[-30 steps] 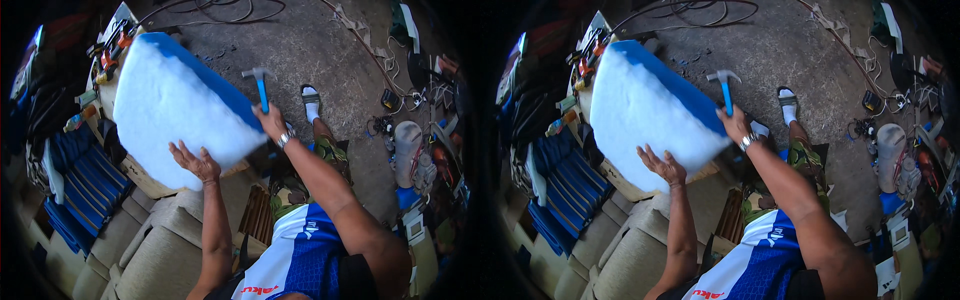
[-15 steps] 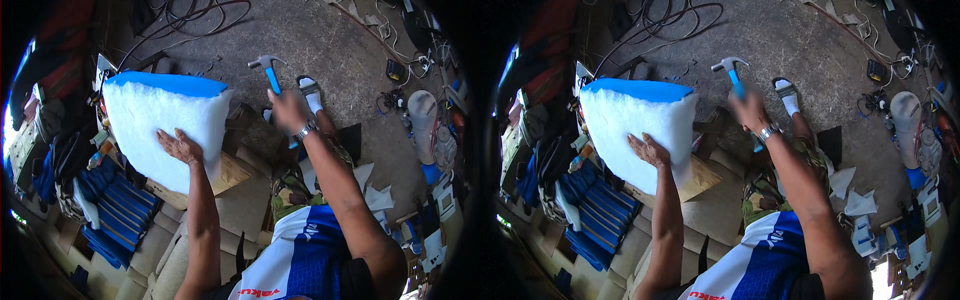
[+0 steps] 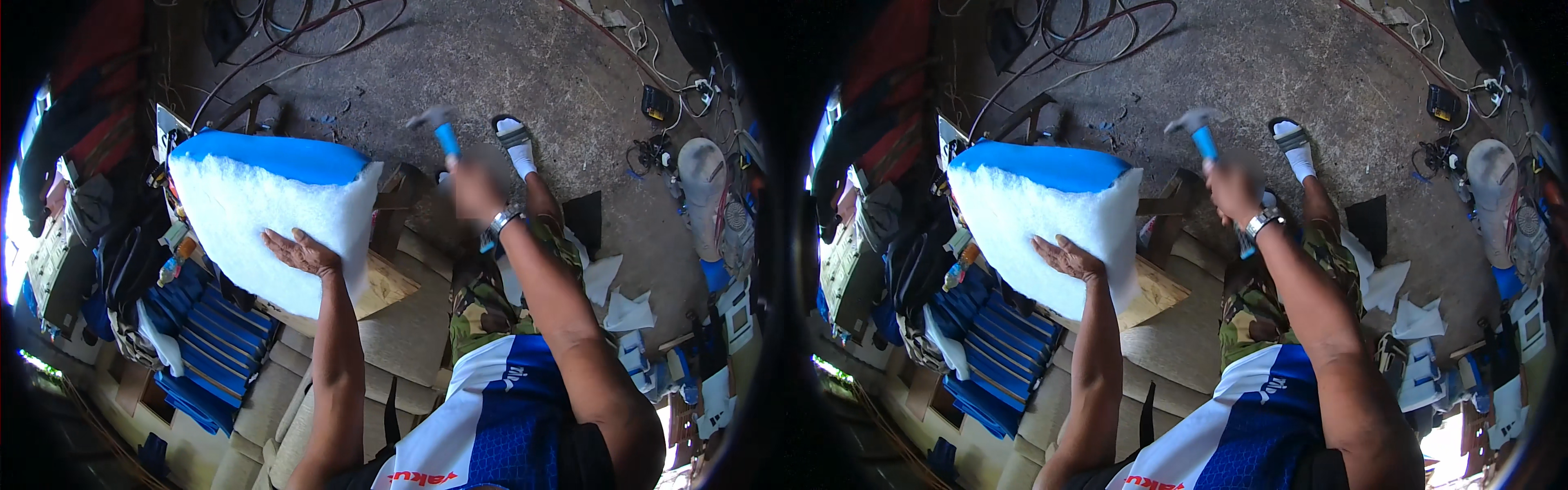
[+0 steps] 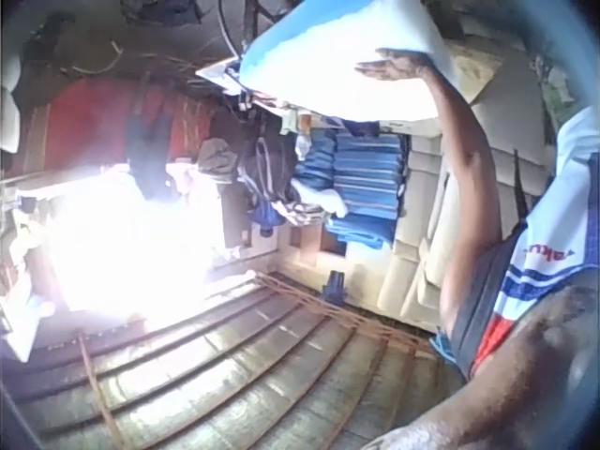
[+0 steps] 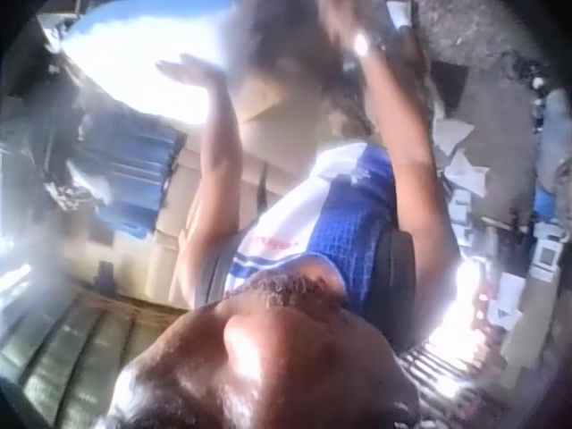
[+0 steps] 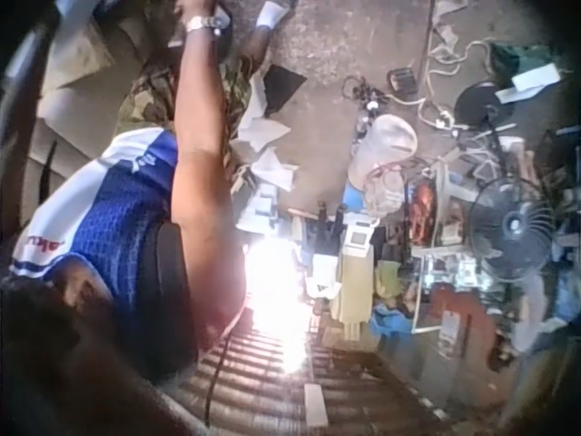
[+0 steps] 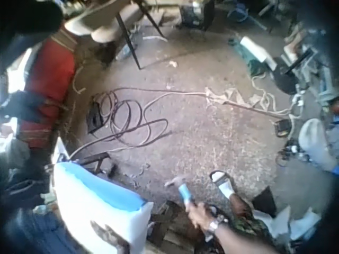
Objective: The person uses a hammer to shape a piece of white foam on a workbench. They then cover the foam with a piece of beige fabric, smoothing and tucking the material around the edges to fit the cushion shape.
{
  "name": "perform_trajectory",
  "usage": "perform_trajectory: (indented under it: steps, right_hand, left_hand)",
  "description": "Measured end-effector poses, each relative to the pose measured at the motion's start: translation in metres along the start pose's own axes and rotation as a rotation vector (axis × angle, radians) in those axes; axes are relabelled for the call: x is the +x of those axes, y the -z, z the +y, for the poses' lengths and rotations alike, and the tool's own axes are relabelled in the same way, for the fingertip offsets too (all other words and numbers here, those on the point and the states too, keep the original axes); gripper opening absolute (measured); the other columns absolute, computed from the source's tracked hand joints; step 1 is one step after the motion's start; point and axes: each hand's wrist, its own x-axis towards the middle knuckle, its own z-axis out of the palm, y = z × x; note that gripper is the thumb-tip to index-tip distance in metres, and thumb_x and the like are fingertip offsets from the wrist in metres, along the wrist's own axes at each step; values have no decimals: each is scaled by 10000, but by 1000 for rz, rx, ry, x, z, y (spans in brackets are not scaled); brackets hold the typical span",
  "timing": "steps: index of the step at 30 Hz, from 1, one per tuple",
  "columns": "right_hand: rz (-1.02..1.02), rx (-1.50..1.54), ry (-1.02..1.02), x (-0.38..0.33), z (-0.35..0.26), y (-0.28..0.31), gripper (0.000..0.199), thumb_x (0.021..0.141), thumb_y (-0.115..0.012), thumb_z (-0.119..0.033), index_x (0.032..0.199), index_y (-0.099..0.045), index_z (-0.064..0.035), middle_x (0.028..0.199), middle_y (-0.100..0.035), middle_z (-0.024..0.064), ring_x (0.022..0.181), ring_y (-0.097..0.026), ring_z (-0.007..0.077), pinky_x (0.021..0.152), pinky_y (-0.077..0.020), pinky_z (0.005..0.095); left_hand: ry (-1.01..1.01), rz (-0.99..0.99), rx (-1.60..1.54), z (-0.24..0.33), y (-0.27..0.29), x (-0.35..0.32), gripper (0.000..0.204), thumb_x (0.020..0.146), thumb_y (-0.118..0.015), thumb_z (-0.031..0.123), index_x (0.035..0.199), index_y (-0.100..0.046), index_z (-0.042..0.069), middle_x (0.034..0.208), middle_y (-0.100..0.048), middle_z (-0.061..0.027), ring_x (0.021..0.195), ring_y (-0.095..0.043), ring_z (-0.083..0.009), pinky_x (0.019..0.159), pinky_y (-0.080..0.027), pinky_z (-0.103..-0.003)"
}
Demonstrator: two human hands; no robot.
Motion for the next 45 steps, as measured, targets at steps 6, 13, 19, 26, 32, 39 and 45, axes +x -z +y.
perform_trajectory:
  steps: [6,13,19,26,32,39,45]
  right_hand:
    - [139,227,58,-7,4,-38,477,962,-530,-565,833,-527,-106,553,-454,2,372,-451,137,332,-388,308]
    - [129,399,-21,1,-7,-26,465,952,-538,-594,819,-484,-151,550,-404,-31,383,-410,97,347,-364,279]
    - [-319,-76,-182,-16,32,-50,335,991,-541,-453,881,-493,-141,566,-414,-38,374,-409,100,337,-361,284]
    - [17,498,-157,-2,26,-40,375,969,-548,-489,903,-539,-120,571,-461,-14,407,-482,130,366,-402,332]
    - [-300,-670,52,-29,19,-54,351,933,-603,-379,962,-632,-30,595,-595,85,466,-612,201,451,-511,386]
    - [12,-213,214,57,-10,-88,502,905,-672,-454,1080,-674,16,855,-720,115,752,-679,185,658,-529,350]
    - [-277,-349,-34,70,-56,-120,539,856,-724,-485,1064,-695,11,1078,-698,138,1043,-620,189,891,-477,401]
  left_hand:
    - [21,14,115,15,2,0,673,1021,-368,439,1505,-319,-26,1569,-292,-240,1462,-251,-377,1192,-161,-472]
    - [8,60,-38,0,0,3,678,1029,-371,489,1499,-349,0,1554,-335,-225,1458,-269,-372,1191,-160,-493]
    - [-8,58,-54,-6,-2,-1,665,1033,-370,471,1501,-346,0,1558,-339,-209,1463,-263,-360,1194,-154,-490]
    - [-2,58,-55,-5,-2,2,665,1030,-361,467,1505,-341,1,1565,-332,-199,1474,-247,-348,1199,-136,-488]
    - [4,38,-51,-14,0,1,695,1020,-343,499,1513,-327,10,1571,-326,-188,1480,-236,-343,1201,-120,-496]
    - [15,26,-42,-5,-2,4,745,1005,-308,560,1526,-304,27,1586,-299,-179,1489,-211,-342,1199,-92,-518]
    - [39,26,-30,-14,-5,-3,755,1004,-301,565,1525,-302,20,1587,-295,-183,1480,-232,-357,1191,-110,-525]
